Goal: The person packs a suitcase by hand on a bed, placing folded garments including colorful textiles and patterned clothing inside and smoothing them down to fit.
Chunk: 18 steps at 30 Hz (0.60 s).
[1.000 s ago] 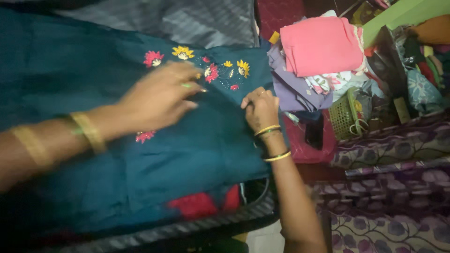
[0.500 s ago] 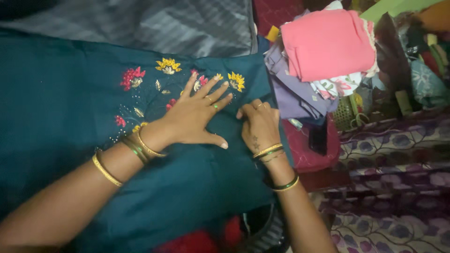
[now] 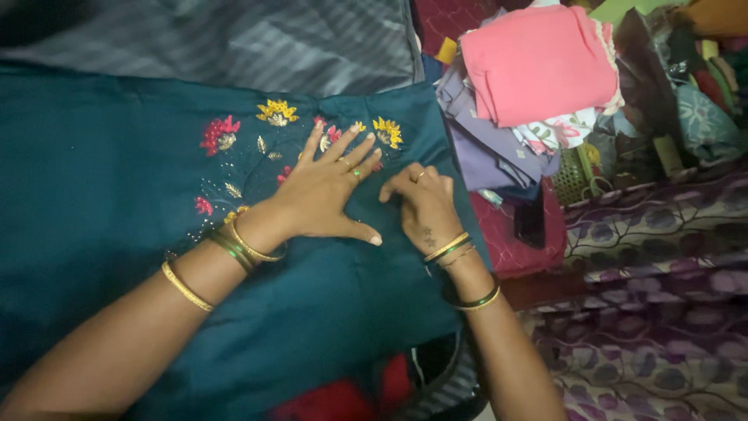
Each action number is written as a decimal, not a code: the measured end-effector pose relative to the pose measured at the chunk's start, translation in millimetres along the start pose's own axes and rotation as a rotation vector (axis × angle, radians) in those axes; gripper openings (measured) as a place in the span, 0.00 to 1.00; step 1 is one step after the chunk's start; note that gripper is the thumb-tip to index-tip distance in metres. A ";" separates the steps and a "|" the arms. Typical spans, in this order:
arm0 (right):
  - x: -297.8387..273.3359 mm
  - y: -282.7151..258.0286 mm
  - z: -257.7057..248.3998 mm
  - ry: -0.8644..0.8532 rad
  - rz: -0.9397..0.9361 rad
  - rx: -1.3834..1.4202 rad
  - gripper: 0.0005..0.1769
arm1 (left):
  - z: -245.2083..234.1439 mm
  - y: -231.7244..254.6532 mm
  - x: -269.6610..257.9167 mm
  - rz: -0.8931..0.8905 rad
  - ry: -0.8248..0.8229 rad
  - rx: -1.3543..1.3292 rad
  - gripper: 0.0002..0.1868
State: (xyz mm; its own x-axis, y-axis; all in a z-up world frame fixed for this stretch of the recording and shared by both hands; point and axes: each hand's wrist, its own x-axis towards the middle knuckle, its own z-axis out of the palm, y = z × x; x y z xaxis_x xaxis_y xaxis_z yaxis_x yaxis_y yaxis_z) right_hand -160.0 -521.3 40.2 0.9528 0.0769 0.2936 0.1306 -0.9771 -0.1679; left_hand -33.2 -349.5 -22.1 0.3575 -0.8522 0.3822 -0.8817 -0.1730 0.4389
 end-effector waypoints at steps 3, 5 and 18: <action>1.0 -1.3 1.3 -0.015 0.004 -0.004 0.19 | -1.3 0.7 0.2 -0.002 -0.005 0.001 0.68; 0.4 0.5 2.7 -0.016 -0.007 -0.008 0.19 | -0.5 1.1 -0.7 0.001 0.009 -0.010 0.68; 0.6 3.1 11.8 -0.123 -0.047 -0.132 0.12 | 5.3 -3.0 -0.7 -0.004 0.021 -0.010 0.71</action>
State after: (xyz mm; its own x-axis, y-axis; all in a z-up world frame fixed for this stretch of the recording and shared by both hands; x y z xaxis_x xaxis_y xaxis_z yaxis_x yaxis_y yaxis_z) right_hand -155.7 -521.9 28.8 0.9740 0.1386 0.1792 0.1462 -0.9888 -0.0298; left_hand -32.5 -351.0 -28.0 0.3677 -0.8408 0.3973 -0.8771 -0.1716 0.4485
